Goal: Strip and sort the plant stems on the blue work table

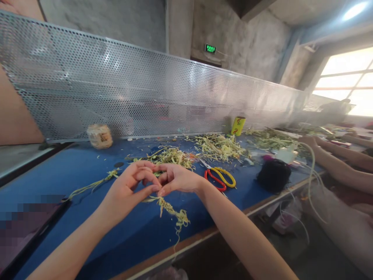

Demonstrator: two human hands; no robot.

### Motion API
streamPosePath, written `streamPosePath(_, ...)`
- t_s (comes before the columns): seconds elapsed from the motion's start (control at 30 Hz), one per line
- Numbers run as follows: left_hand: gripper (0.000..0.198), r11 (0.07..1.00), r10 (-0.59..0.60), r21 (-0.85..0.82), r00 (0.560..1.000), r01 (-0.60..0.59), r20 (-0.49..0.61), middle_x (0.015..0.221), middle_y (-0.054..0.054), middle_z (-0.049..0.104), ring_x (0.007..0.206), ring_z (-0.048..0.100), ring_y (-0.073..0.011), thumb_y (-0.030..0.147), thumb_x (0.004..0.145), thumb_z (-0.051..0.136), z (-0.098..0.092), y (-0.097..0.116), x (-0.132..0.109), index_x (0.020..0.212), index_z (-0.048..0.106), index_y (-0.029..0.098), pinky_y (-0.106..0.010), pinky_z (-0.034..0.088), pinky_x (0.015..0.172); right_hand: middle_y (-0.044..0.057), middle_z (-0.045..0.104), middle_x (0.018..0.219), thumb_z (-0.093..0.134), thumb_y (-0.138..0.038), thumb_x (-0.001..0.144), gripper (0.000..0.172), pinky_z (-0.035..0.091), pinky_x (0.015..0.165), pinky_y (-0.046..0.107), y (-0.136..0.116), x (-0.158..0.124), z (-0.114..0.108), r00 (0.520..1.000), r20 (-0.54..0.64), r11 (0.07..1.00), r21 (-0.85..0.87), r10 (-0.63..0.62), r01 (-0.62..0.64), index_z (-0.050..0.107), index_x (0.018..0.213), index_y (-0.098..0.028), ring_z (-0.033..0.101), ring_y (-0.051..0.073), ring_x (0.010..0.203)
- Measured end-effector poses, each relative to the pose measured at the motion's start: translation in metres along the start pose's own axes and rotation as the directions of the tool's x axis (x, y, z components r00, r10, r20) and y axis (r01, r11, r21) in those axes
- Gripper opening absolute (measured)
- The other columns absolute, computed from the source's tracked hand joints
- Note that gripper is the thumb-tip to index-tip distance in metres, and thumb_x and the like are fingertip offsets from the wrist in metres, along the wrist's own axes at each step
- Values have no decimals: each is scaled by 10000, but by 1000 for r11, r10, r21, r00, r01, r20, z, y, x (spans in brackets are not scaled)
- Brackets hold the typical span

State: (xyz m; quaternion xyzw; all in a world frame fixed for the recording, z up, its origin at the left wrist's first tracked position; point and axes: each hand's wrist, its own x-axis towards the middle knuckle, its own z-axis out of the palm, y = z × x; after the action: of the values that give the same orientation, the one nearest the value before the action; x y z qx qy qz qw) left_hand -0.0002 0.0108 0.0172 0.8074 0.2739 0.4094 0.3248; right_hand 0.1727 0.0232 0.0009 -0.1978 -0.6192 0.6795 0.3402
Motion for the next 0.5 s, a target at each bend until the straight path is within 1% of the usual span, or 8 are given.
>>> streamPosePath(0.07,267,995,54,86,998,-50,-41,674,28,614,808,576,-165,295,709,563,-1,-1,0,919,414,228,-295,441,744,-36,622,684,743,-124,521,655,463,604,192,0,0,0,1000,-16,1000,-11,-15,15,445,1103,-167,591,72,617)
streamPosePath(0.13,179,978,112,181,992,-99,-62,715,6,614,948,528,-190,304,710,560,-1,-2,0,839,464,225,-314,420,806,-43,619,664,744,-121,519,641,462,598,192,-1,0,0,999,-34,999,-19,-34,33,450,1087,-168,591,72,603)
streamPosePath(0.2,131,967,135,224,990,-123,-40,767,-16,619,1016,493,-210,312,722,544,-2,-4,1,810,507,223,-331,414,830,-42,623,662,743,-124,520,638,465,600,196,-1,1,0,998,-43,999,-18,-45,44,450,1085,-167,597,75,600)
streamPosePath(0.23,141,968,127,221,992,-119,-23,787,-23,623,1020,495,-214,313,733,532,-2,-5,2,843,520,224,-339,413,836,-40,626,666,741,-129,523,634,467,601,198,-1,1,0,998,-45,999,-14,-52,51,452,1085,-167,600,77,603)
streamPosePath(0.3,244,976,101,194,995,-97,-8,813,-28,630,1001,513,-214,313,739,527,-1,-6,2,968,510,230,-347,413,843,-35,632,675,736,-140,531,618,470,601,200,-1,2,0,997,-43,998,-2,-64,64,460,1083,-170,605,80,609)
streamPosePath(0.33,325,981,90,175,996,-85,-20,810,-26,634,992,520,-212,315,735,533,0,-6,2,1045,480,234,-344,416,840,-36,632,673,735,-144,533,614,471,601,200,-1,2,0,996,-45,997,4,-72,72,464,1084,-173,605,80,609)
streamPosePath(0.43,563,995,55,91,994,-46,-97,765,-9,635,954,541,-202,319,719,555,3,-4,0,1227,327,239,-315,437,802,-47,630,654,735,-148,533,630,468,598,197,-2,2,2,993,-64,995,17,-101,102,465,1102,-179,599,75,600)
streamPosePath(0.5,637,999,33,18,988,-31,-148,720,9,625,878,567,-185,316,713,565,6,-1,-1,1268,262,238,-295,450,761,-49,631,653,732,-141,537,635,465,602,196,-4,2,3,990,-65,991,33,-128,131,465,1112,-178,596,72,598)
